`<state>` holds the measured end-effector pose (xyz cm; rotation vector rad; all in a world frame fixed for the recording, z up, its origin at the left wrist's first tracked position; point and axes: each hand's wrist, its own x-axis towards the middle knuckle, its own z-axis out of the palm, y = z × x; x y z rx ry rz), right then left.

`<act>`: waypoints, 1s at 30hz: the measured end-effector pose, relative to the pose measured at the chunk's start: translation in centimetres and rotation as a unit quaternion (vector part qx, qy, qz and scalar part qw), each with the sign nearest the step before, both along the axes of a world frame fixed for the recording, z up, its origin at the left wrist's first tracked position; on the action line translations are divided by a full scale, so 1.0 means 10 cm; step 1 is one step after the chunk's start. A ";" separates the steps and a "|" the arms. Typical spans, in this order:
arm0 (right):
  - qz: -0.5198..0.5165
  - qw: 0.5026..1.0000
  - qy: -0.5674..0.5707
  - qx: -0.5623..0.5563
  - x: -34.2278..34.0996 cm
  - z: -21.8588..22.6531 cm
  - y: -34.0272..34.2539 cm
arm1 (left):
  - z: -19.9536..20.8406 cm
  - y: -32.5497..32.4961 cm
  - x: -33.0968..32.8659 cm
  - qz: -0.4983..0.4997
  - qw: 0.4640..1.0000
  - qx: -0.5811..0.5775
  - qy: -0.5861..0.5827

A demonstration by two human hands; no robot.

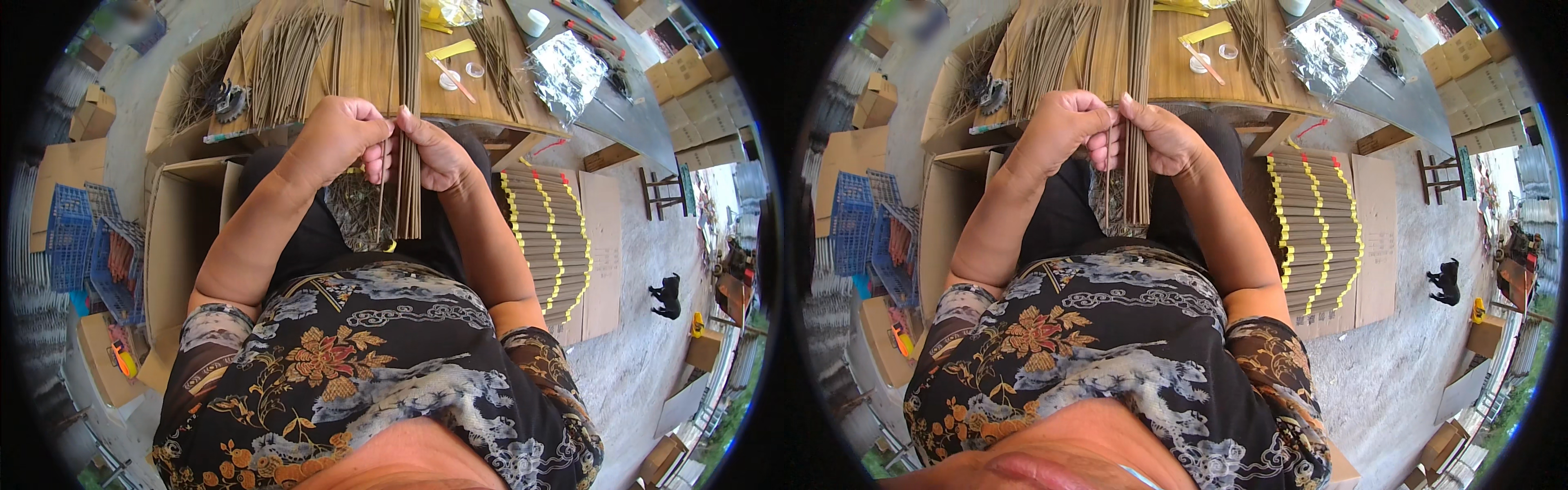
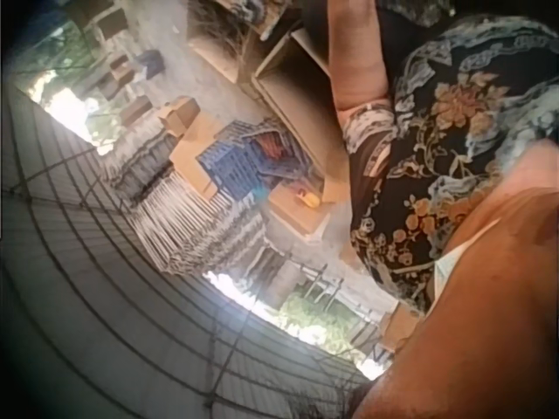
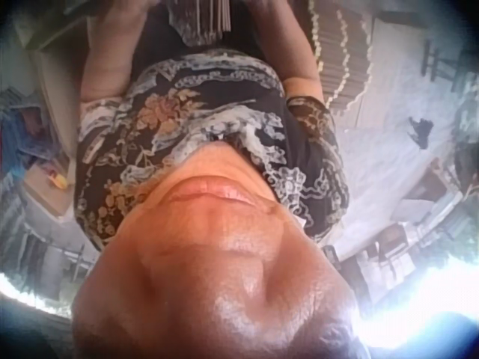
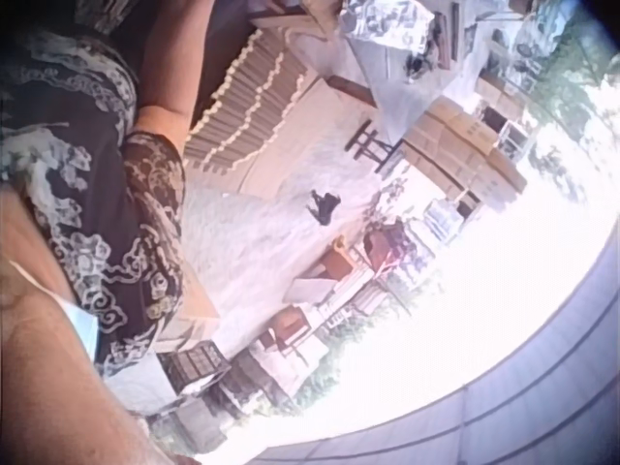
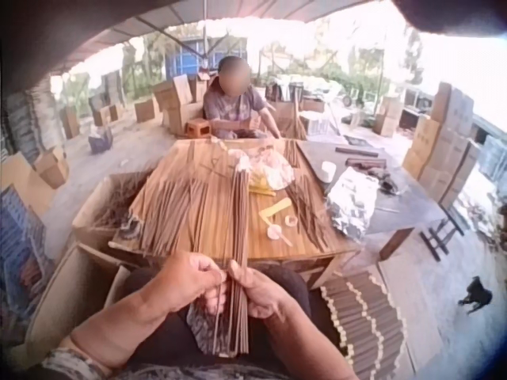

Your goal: The person gathers thin wooden sticks from a cardboard box, aligns them into a bundle, and secures the bundle with a yellow paper band. The person repeats this process multiple times, placing finished bundles on a nearby surface.

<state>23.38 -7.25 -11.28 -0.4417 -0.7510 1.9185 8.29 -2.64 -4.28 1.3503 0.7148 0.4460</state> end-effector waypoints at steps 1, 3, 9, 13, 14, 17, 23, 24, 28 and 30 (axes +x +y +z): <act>0.011 1.000 -0.003 0.015 0.01 0.00 0.01 | -0.03 0.01 -0.01 -0.011 1.000 -0.002 0.003; 0.005 1.000 0.011 -0.004 0.00 0.00 0.00 | -0.05 0.01 -0.01 -0.015 1.000 0.005 0.006; -0.016 0.998 0.048 -0.042 -0.02 0.02 -0.01 | -0.13 0.03 -0.02 -0.005 0.996 0.091 -0.005; -0.091 0.995 -0.037 -0.025 0.06 0.16 -0.17 | -0.09 0.08 0.05 0.124 0.982 0.142 -0.017; -0.067 0.997 -0.027 -0.034 0.02 0.16 -0.19 | -0.21 0.12 -0.07 0.175 0.982 0.072 -0.010; -0.013 1.000 0.008 -0.024 -0.14 0.28 -0.13 | -0.40 0.31 -0.23 0.203 0.976 -0.010 -0.075; 0.026 0.999 -0.021 -0.002 -0.28 0.23 -0.09 | -0.31 0.24 -0.18 0.045 0.965 -0.135 -0.221; 0.029 0.999 -0.016 0.002 -0.27 0.25 -0.08 | -0.25 0.25 -0.11 0.038 0.961 -0.141 -0.236; 0.044 0.999 0.017 -0.018 -0.27 0.13 -0.12 | -0.25 0.28 0.00 0.017 0.967 -0.121 -0.224; 0.043 0.999 0.004 -0.013 -0.30 0.12 -0.15 | -0.19 0.17 -0.03 0.036 0.970 -0.071 -0.231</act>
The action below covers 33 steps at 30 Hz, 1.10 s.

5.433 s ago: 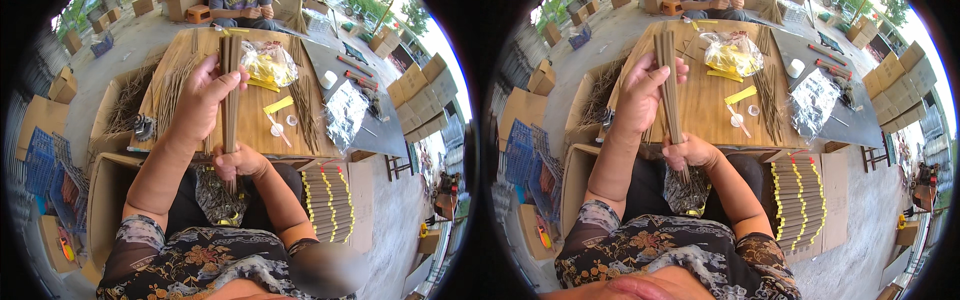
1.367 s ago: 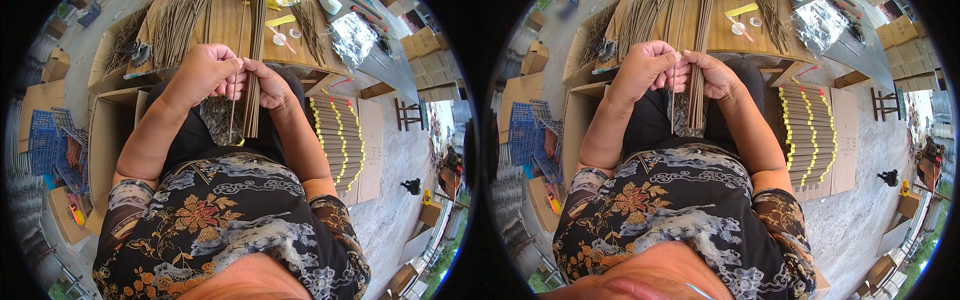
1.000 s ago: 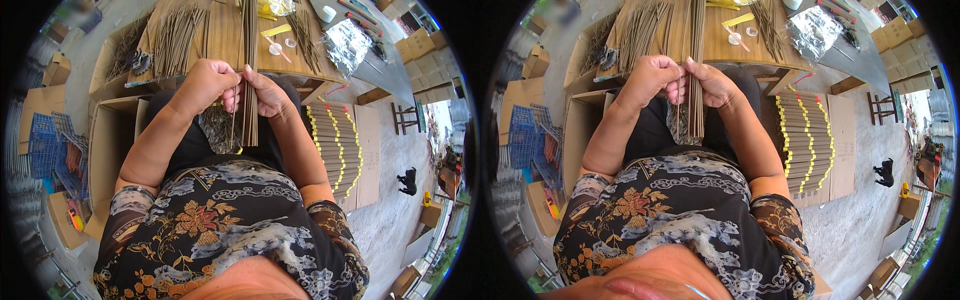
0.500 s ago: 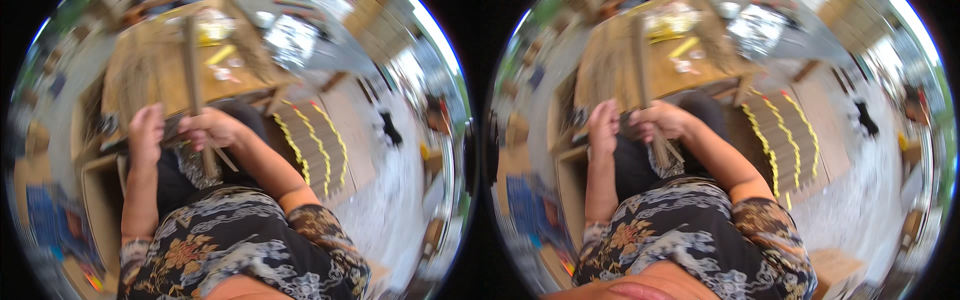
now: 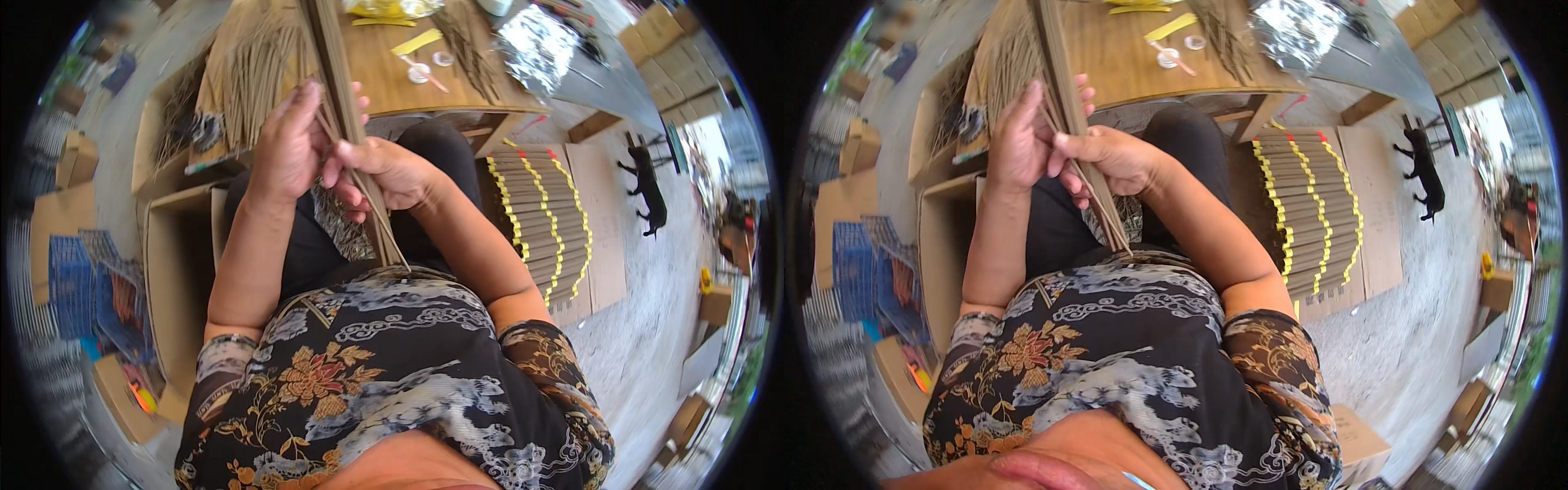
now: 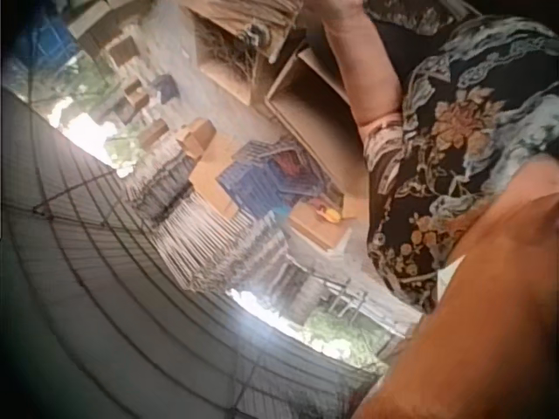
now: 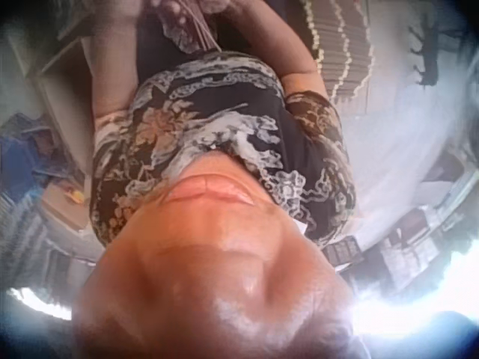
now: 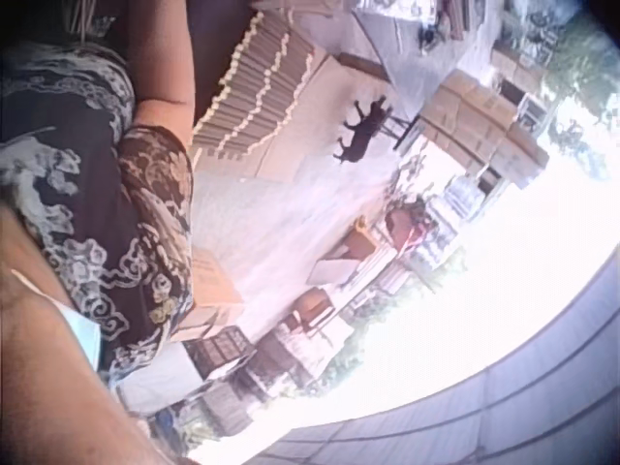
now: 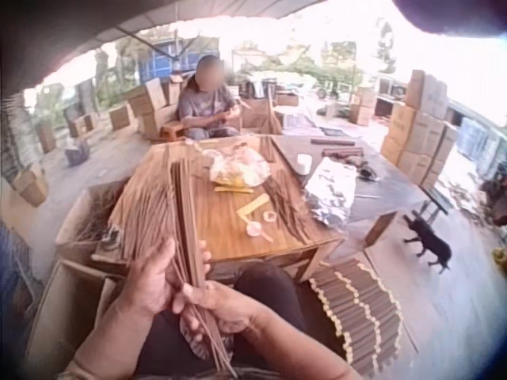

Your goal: The person gathers thin wooden sticks from a cardboard box, aligns them into a bundle, and secures the bundle with a yellow paper band. The person repeats this process multiple times, placing finished bundles on a nearby surface.

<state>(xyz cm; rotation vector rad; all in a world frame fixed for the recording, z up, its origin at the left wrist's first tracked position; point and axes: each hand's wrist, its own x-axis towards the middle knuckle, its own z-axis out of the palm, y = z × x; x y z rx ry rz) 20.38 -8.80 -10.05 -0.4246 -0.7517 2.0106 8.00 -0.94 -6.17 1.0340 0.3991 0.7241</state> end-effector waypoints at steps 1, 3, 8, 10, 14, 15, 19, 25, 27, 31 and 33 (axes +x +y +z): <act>-0.002 1.000 -0.007 0.002 0.02 0.05 -0.02 | 0.06 -0.06 0.02 0.019 0.999 0.025 0.009; -0.005 1.000 0.004 0.018 0.04 0.02 0.00 | 0.07 -0.06 0.03 0.015 1.000 0.027 0.002; 0.030 0.997 0.072 0.025 0.04 -0.11 0.06 | 0.03 -0.04 0.04 0.016 0.999 0.027 0.028; 0.026 0.997 0.072 0.018 0.04 -0.12 0.06 | 0.00 -0.02 0.04 0.008 0.999 0.023 0.028; 0.029 0.996 0.086 0.025 0.03 -0.14 0.05 | -0.01 0.00 0.07 0.007 0.996 0.023 0.090; 0.030 0.995 0.091 0.031 0.03 -0.14 0.05 | 0.00 -0.01 0.08 0.014 0.995 0.037 0.086; 0.032 0.992 0.122 0.012 0.02 -0.11 0.04 | 0.03 -0.05 0.13 0.033 0.994 0.071 0.078; 0.074 0.979 0.191 -0.004 0.01 -0.15 0.05 | -0.01 0.01 0.18 -0.005 0.999 0.012 0.038; 0.064 0.983 0.169 0.006 -0.01 -0.13 0.03 | 0.01 0.02 0.17 -0.041 0.998 -0.042 -0.001; 0.095 0.974 0.205 0.007 -0.03 -0.18 0.04 | -0.07 0.18 0.17 -0.104 0.983 -0.143 -0.059; 0.112 0.970 0.215 0.007 -0.05 -0.17 0.04 | -0.10 0.27 0.19 -0.132 0.970 -0.171 -0.110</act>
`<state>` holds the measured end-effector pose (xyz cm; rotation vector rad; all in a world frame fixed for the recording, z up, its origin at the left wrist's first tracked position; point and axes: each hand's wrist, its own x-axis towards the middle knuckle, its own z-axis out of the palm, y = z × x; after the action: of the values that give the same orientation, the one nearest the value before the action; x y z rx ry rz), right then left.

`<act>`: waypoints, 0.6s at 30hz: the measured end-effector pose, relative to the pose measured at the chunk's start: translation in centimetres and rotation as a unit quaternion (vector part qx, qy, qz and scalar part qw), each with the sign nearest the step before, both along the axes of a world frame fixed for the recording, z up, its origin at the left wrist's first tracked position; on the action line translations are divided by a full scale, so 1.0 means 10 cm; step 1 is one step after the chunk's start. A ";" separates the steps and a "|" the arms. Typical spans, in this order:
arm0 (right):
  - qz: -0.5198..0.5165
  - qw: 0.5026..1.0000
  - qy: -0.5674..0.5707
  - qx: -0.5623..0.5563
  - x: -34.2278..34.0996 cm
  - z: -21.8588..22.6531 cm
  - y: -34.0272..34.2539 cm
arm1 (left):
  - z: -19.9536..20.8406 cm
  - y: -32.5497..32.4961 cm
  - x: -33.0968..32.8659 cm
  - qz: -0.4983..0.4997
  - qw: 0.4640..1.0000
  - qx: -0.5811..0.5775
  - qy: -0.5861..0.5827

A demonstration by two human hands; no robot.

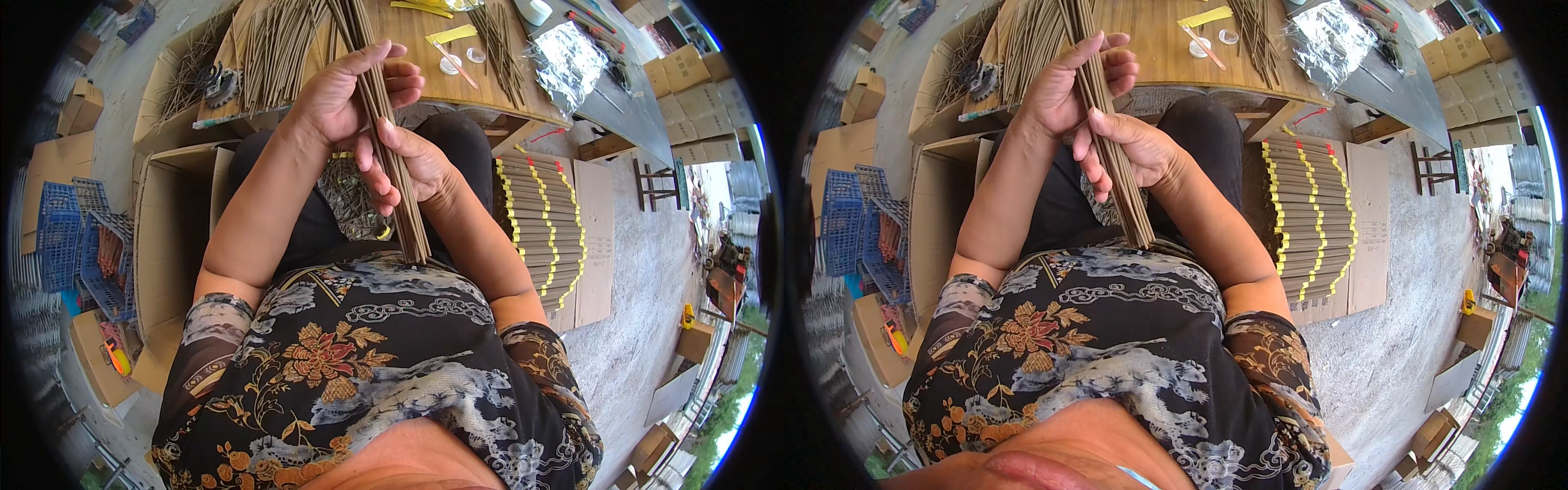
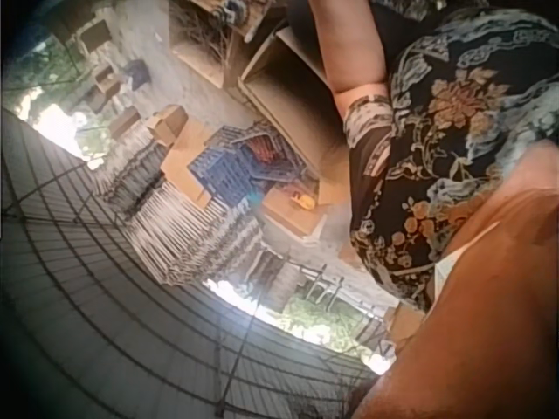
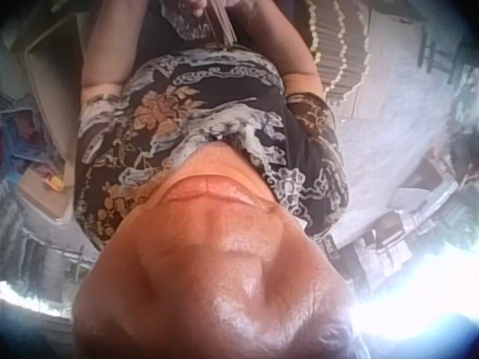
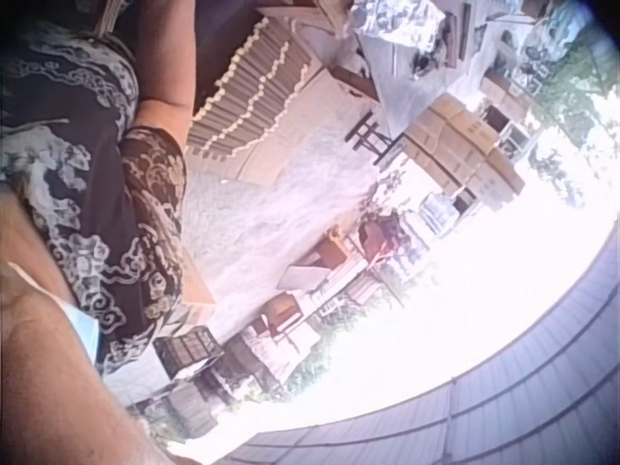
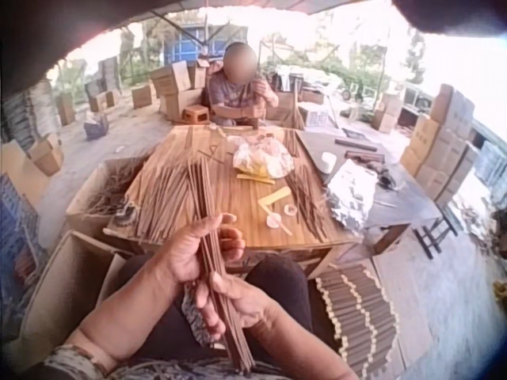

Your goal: The person gathers thin wooden sticks from a cardboard box, aligns them into a bundle, and secures the bundle with a yellow paper band. The person repeats this process multiple times, placing finished bundles on a nearby surface.

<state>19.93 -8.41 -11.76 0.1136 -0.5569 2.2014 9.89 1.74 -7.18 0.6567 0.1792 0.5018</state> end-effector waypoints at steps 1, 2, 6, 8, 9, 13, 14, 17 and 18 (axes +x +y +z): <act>0.003 1.000 0.002 -0.003 0.00 -0.01 0.00 | 0.06 -0.05 0.01 0.034 0.998 -0.019 0.039; 0.005 1.000 0.004 -0.005 -0.01 -0.03 0.01 | 0.04 -0.03 0.02 0.019 0.999 -0.023 0.026; -0.025 0.997 -0.075 0.015 0.01 -0.01 0.01 | 0.09 -0.04 0.05 0.082 0.993 -0.049 0.064; -0.049 0.993 -0.107 0.019 0.01 -0.03 0.02 | 0.09 -0.01 0.02 0.105 0.990 -0.041 0.080; -0.068 0.990 -0.121 0.011 0.00 -0.02 0.01 | 0.11 0.00 0.00 0.118 0.989 -0.038 0.086; -0.103 0.977 -0.187 -0.017 0.03 0.06 0.01 | 0.13 0.03 -0.02 0.200 0.972 0.031 0.119; -0.105 0.972 -0.210 -0.019 0.04 0.05 0.03 | 0.14 0.03 -0.02 0.216 0.966 0.045 0.132; -0.111 0.952 -0.285 -0.030 0.02 0.17 0.02 | 0.18 0.01 -0.04 0.246 0.955 0.066 0.155; -0.105 0.950 -0.294 -0.020 0.02 0.17 0.03 | 0.18 0.02 -0.05 0.241 0.957 0.059 0.152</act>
<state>20.14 -8.07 -10.09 -0.6173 -0.8039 2.0182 9.36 1.99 -5.35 0.8104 0.6139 0.8832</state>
